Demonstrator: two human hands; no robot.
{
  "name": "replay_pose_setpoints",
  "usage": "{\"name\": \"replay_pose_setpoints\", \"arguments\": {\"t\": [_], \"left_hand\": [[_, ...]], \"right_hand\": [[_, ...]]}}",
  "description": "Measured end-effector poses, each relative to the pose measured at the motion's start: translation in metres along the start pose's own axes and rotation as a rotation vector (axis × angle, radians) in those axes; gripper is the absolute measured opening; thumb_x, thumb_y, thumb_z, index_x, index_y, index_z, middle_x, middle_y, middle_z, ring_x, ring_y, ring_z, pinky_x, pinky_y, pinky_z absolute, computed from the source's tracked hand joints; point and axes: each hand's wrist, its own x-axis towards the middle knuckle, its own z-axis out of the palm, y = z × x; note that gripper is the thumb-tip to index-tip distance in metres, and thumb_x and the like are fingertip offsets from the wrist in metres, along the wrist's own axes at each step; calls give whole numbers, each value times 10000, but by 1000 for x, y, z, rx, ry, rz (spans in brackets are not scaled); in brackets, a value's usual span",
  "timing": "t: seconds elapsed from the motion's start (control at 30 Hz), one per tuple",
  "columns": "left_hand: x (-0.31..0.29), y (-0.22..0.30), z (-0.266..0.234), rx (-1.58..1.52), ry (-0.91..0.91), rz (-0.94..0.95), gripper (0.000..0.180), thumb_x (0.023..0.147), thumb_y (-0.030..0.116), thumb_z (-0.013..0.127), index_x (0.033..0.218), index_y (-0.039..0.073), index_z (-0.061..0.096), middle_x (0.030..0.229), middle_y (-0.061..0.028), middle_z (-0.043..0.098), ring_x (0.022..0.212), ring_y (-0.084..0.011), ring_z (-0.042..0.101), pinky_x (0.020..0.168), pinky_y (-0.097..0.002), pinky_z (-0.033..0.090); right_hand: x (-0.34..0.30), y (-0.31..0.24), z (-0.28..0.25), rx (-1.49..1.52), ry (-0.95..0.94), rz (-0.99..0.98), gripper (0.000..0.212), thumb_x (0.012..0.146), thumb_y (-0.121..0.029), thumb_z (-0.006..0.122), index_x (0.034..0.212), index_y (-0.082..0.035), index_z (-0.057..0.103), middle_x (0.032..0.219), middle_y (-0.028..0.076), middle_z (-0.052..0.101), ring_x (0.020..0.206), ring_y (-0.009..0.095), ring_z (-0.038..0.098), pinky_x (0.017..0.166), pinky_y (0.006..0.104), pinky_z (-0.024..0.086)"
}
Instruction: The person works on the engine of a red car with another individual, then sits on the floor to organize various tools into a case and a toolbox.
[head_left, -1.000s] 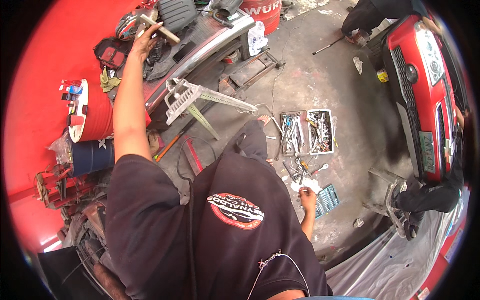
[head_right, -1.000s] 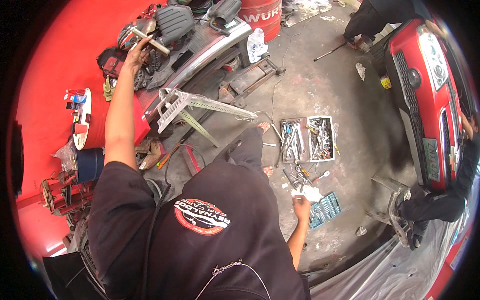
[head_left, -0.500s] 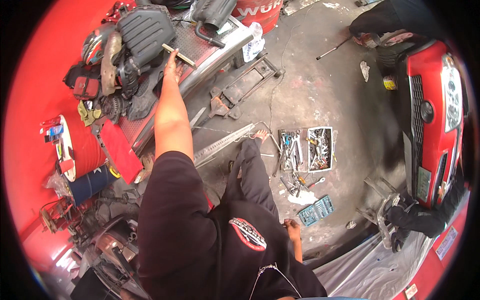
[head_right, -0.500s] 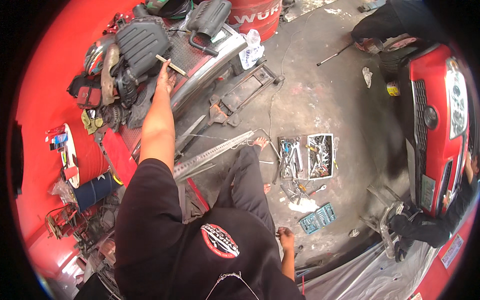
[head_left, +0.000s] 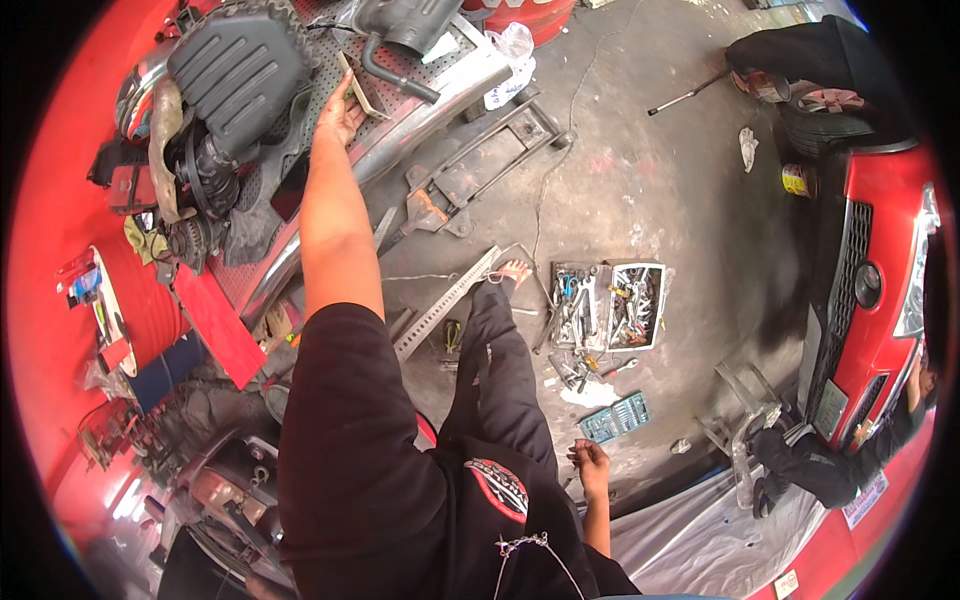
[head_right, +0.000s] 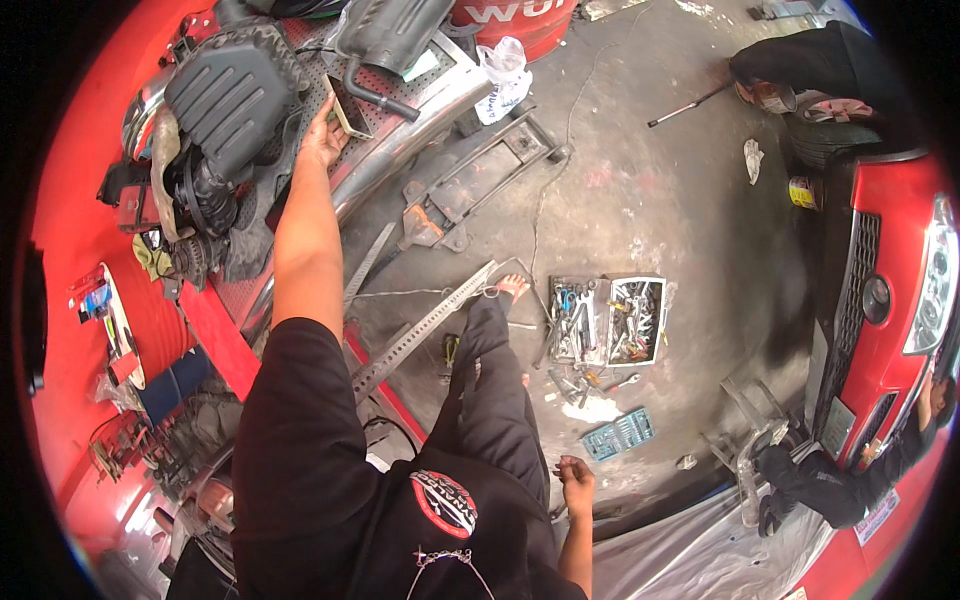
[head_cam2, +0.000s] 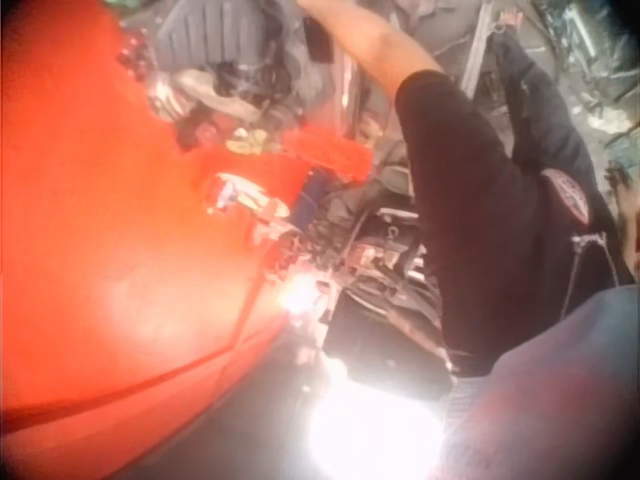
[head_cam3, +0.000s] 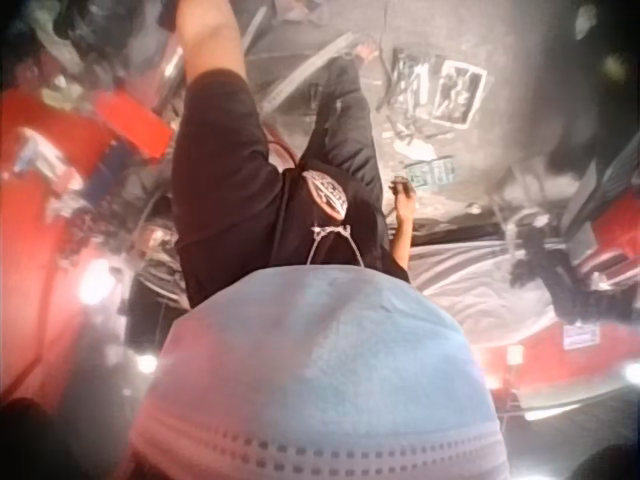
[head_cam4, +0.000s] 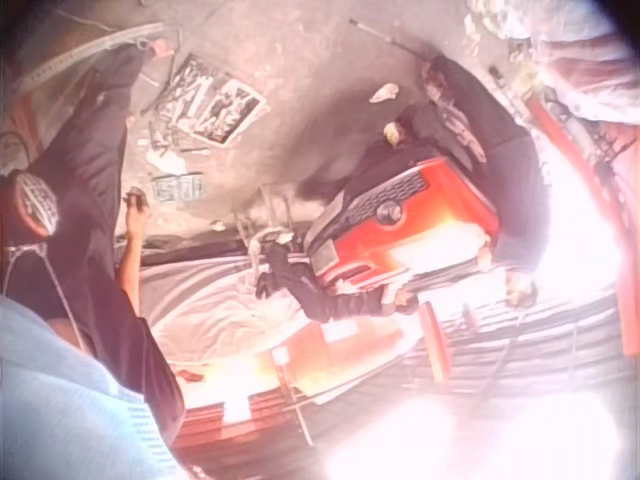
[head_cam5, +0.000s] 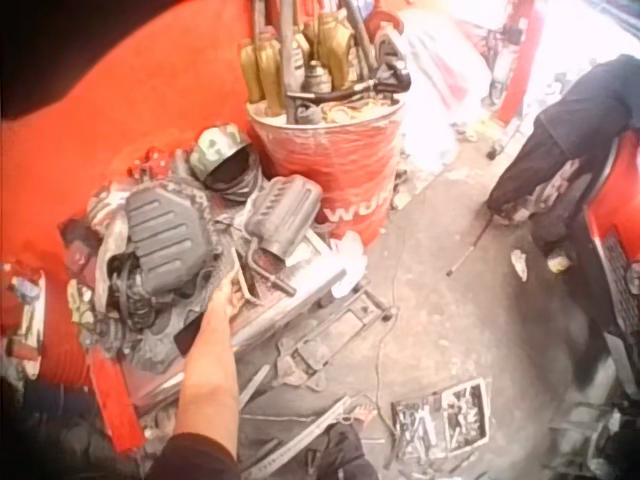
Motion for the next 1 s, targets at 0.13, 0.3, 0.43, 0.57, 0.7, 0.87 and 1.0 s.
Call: {"name": "replay_pose_setpoints", "arguments": {"t": [0.13, 0.3, 0.43, 0.57, 0.7, 0.87, 1.0], "left_hand": [[12, 17, -59, 37, 12, 31, 501, 916, 423, 628, 1302, 114, 546, 1314, -89, 580, 1160, -252, 568, 962, -434, 457], [-43, 36, -22, 191, 35, -24, 889, 827, 599, 625, 1515, 153, 282, 1505, -91, 416, 1369, -336, 393, 1122, -493, 254], [-42, 64, -61, 280, 81, -29, 704, 936, 521, 427, 1516, 165, 244, 1461, -74, 478, 1361, -341, 421, 1113, -542, 255], [-85, 40, -29, 464, 200, 465, 303, 857, 180, 716, 1066, -37, 677, 993, -157, 702, 839, -236, 694, 712, -315, 612], [-149, -37, 13, 1092, -220, 685, 306, 849, 221, 744, 1065, 11, 685, 947, -93, 707, 773, -154, 662, 686, -269, 561], [-264, -144, 50, 1704, -1022, 192, 358, 826, 392, 745, 1073, 133, 748, 926, -31, 725, 799, -136, 650, 760, -281, 516], [-411, -217, 90, 2273, -1246, 287, 758, 764, 621, 679, 1275, 64, 623, 1228, -205, 646, 1208, -276, 588, 1031, -374, 440]], "right_hand": [[17, -10, 16, 11, -38, -9, 180, 983, -143, 563, 1100, -19, 619, 943, 74, 678, 813, 159, 661, 719, 265, 506], [15, 23, 11, 45, 32, -87, 186, 980, -159, 574, 1053, -8, 653, 899, 42, 672, 808, 114, 632, 692, 257, 496], [12, 22, 1, -139, 93, -86, 384, 945, -318, 638, 1044, 52, 669, 855, 84, 699, 760, 138, 622, 688, 307, 509], [4, 52, -6, 58, 207, -142, 344, 924, -311, 632, 1033, 11, 681, 912, 112, 711, 858, 148, 643, 789, 297, 500], [-3, 120, 0, -234, 247, 169, 611, 843, -452, 666, 1268, -17, 609, 1162, 173, 677, 1074, 302, 646, 932, 355, 490], [-12, 183, 42, 265, -93, 458, 802, 854, -603, 591, 1436, -70, 451, 1362, 170, 557, 1193, 298, 582, 1003, 421, 451], [-57, 196, 60, 684, -237, 436, 920, 838, -711, 540, 1498, -97, 356, 1454, 180, 463, 1280, 321, 497, 1076, 474, 358]]}}
